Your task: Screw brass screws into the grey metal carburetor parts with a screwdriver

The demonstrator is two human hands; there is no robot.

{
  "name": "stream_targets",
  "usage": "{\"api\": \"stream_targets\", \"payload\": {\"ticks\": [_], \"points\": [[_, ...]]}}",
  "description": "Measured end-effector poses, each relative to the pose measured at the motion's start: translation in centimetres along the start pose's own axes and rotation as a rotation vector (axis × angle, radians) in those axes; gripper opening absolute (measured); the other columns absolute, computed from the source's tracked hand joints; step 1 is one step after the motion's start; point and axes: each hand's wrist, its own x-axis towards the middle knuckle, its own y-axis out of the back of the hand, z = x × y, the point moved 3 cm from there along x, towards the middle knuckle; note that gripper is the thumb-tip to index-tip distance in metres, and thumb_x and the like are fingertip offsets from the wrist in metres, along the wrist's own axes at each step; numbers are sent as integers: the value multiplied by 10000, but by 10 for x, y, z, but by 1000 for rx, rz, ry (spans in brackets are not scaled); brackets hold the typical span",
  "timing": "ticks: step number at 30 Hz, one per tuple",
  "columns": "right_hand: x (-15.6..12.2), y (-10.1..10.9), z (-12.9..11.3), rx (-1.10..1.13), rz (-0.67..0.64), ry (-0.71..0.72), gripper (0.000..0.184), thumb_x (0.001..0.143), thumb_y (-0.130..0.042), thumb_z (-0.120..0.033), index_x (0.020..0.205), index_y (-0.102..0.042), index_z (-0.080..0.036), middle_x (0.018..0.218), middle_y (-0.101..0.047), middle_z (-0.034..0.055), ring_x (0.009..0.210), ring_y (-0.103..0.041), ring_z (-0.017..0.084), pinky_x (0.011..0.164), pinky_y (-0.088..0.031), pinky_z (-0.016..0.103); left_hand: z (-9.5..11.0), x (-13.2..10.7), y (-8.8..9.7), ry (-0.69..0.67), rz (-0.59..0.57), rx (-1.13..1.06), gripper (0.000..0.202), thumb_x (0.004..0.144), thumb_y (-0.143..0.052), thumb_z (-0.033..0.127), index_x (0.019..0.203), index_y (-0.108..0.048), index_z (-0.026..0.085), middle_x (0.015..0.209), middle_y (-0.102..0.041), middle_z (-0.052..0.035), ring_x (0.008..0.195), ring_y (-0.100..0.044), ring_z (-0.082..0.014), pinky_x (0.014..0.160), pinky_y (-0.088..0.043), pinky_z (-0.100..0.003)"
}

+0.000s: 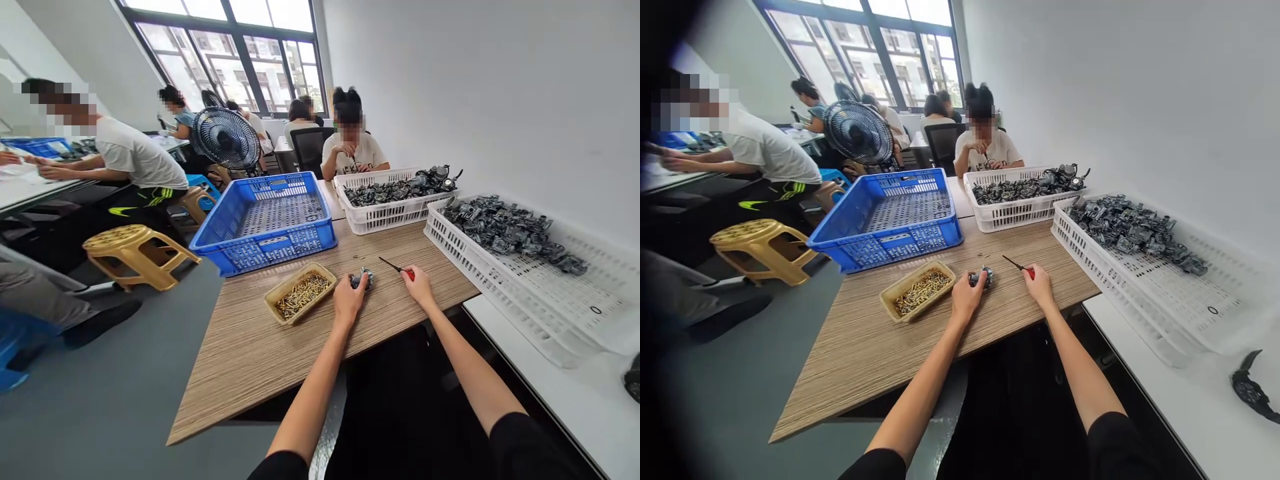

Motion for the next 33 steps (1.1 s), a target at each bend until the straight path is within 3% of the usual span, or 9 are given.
{"api": "stream_targets", "payload": {"ticks": [6, 18, 27, 33], "points": [[2, 0, 3, -28, -15, -4, 238, 959, -591, -450, 934, -688, -233, 951, -790, 109, 907, -727, 280, 877, -545, 382, 1, -6, 6, 144, -62, 150, 667, 1066, -352, 709, 1097, -795, 211, 1005, -821, -178, 1002, -763, -374, 820, -489, -378], [9, 10, -15, -6, -23, 33, 281, 905, -557, -501, 826, -625, -240, 895, -786, 134, 856, -716, 289, 822, -537, 382, 12, -13, 14, 113, -45, 150, 656, 1084, -364, 667, 1029, -809, 188, 1007, -825, -169, 997, -769, -326, 792, -470, -338], [14, 9, -4, 49, 10, 64, 432, 924, -519, -631, 908, -664, -224, 893, -798, 163, 829, -746, 318, 787, -571, 420, 8, -6, 12, 69, -60, 112, 602, 1098, -392, 643, 1003, -791, 203, 995, -823, -128, 980, -767, -290, 773, -442, -305], [18, 7, 1, 37, 31, 121, 422, 955, -472, -617, 948, -651, -235, 956, -801, 183, 859, -758, 335, 770, -585, 436, 7, -4, 12, 61, -65, 127, 587, 1112, -358, 616, 1066, -799, 231, 971, -821, -113, 985, -771, -297, 762, -444, -310]]}}
